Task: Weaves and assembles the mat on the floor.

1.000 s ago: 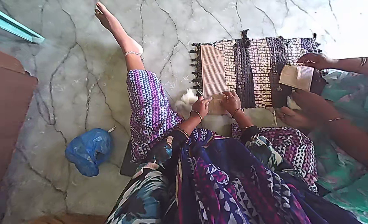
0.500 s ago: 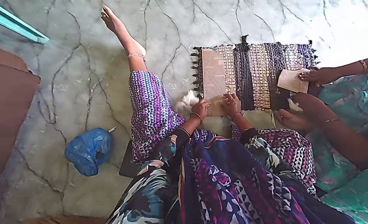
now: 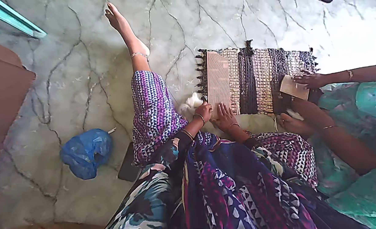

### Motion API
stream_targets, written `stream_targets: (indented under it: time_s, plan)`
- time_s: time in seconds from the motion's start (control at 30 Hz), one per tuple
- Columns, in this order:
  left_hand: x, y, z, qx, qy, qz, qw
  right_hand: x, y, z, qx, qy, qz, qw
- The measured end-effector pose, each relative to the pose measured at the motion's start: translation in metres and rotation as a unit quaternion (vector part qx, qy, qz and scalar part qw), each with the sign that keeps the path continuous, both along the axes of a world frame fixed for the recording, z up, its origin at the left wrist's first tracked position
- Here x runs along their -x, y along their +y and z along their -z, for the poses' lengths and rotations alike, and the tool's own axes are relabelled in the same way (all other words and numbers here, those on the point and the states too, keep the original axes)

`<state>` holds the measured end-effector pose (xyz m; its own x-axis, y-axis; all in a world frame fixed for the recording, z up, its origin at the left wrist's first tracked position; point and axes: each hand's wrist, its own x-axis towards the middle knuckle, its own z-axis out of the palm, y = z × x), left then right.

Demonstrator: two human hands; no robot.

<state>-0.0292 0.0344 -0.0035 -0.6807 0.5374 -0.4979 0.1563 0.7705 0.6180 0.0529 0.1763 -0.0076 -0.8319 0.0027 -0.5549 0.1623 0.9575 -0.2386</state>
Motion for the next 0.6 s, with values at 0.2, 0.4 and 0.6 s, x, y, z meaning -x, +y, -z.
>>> stream_targets:
  time_s: [0.2,0.4,0.6]
  plan:
    - [0.005,-0.014,-0.009,0.042,-0.081,0.078,0.993,-0.024,0.002,-0.028,-0.011,-0.085,-0.039,0.996]
    - [0.01,-0.013,-0.004,-0.005,0.018,-0.034,0.999,0.013,0.007,-0.034,-0.006,0.065,0.016,0.998]
    - [0.016,-0.006,-0.001,0.026,0.001,-0.023,0.999,0.035,-0.002,0.011,-0.021,0.053,0.012,0.998]
